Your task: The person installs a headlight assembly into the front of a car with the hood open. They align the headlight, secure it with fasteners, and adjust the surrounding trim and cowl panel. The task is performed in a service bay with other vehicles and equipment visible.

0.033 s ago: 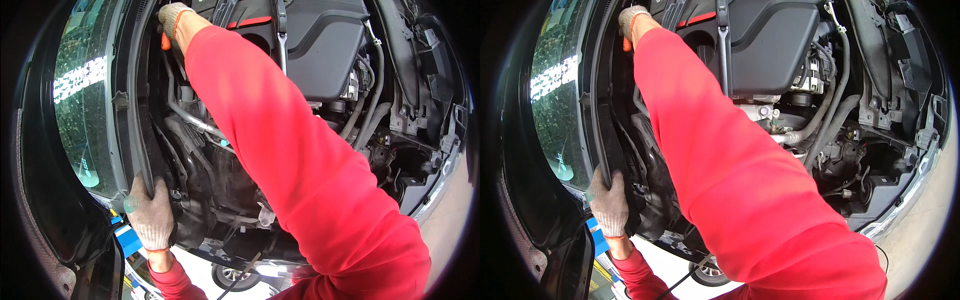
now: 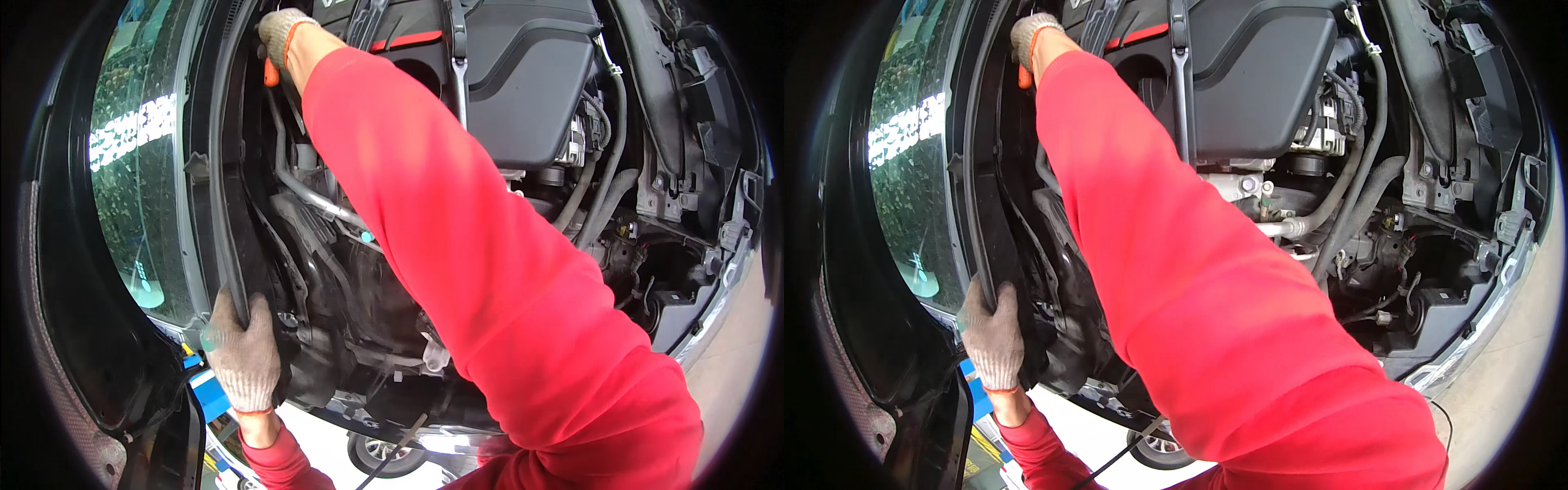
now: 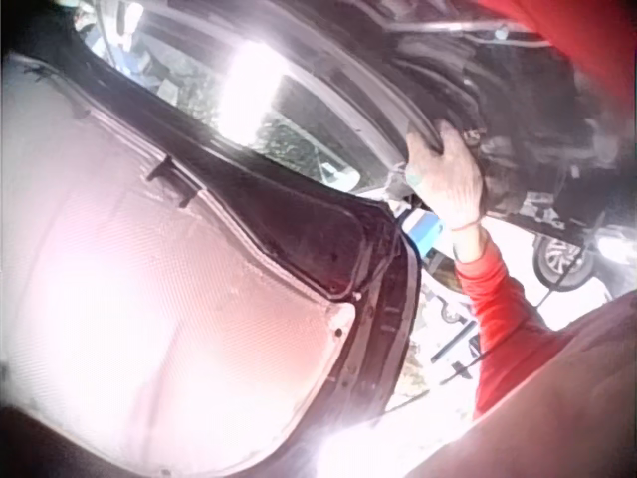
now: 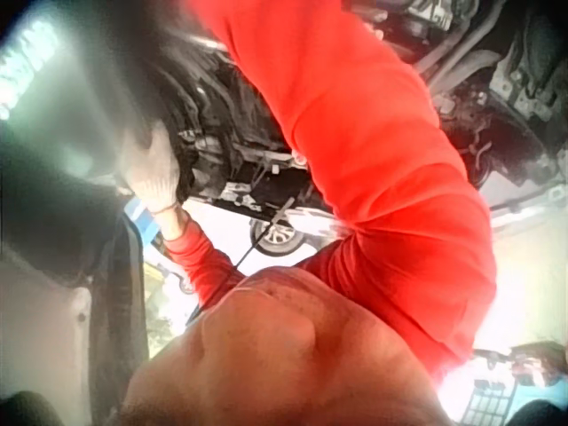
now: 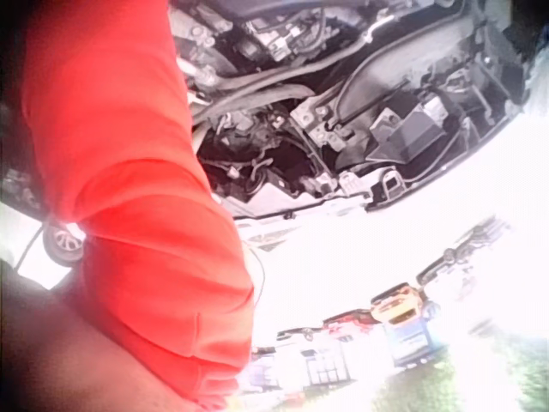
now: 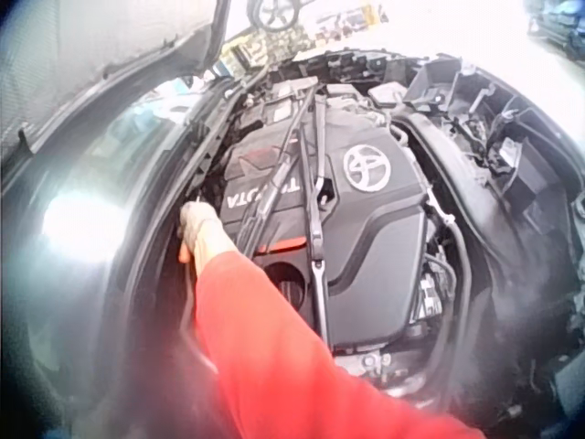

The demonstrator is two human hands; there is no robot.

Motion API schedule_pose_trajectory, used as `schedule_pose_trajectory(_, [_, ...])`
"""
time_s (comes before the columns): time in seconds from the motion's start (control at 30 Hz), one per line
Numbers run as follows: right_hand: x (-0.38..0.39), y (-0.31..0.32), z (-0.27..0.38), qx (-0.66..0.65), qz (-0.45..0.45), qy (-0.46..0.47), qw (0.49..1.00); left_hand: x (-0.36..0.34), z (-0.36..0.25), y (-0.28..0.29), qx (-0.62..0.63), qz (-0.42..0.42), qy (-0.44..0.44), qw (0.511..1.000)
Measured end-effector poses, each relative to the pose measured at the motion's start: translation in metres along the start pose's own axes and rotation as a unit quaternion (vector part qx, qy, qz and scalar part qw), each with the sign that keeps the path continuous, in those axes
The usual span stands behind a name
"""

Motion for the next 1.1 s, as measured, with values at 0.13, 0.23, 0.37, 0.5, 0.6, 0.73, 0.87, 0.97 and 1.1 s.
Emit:
schedule_pose_trajectory(0.13, [0.000, 0.000, 0.007, -0.019, 0.038, -0.023, 0.999, -0.005, 0.003, 0.020, 0.032, 0.033, 0.067, 0.997])
schedule_pose_trajectory(0.23, [0.019, 0.012, 0.016, 0.074, 0.032, -0.009, 0.997, -0.007, 0.003, 0.023, 0.041, 0.039, 0.070, 0.996])
schedule_pose_trajectory(0.37, [0.050, 0.021, 0.027, 0.153, 0.033, 0.042, 0.987, -0.008, 0.010, 0.021, 0.081, 0.042, 0.076, 0.993])
schedule_pose_trajectory(0.5, [0.054, 0.024, 0.028, 0.097, 0.031, 0.035, 0.994, -0.009, 0.013, 0.017, 0.098, 0.034, 0.052, 0.993])
schedule_pose_trajectory(0.6, [0.045, 0.019, 0.031, 0.169, 0.050, 0.064, 0.982, -0.007, 0.010, 0.009, 0.076, 0.023, 0.039, 0.996])
schedule_pose_trajectory(0.73, [0.034, 0.016, 0.031, 0.163, 0.079, 0.080, 0.980, 0.000, 0.003, -0.015, 0.050, 0.029, 0.023, 0.998])
schedule_pose_trajectory(0.87, [0.033, 0.020, 0.034, 0.260, 0.050, 0.081, 0.961, 0.004, -0.002, -0.028, -0.043, 0.007, 0.008, 0.999])
schedule_pose_trajectory(0.97, [0.038, 0.023, 0.038, 0.299, 0.022, 0.060, 0.952, 0.002, -0.001, -0.031, -0.059, 0.020, 0.012, 0.998])
schedule_pose_trajectory(1.1, [0.046, 0.027, 0.042, 0.273, 0.022, 0.070, 0.959, 0.000, -0.001, -0.024, -0.030, 0.029, 0.001, 0.999])
Point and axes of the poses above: each hand's wrist, its own x-axis away from the middle knuckle, its own y-axis out of the back of the hand, z = x × y, the point moved 6 cm from there along -x, towards the middle knuckle, and after that the axes turned 5 degrees about x, right-handed, at the moved point
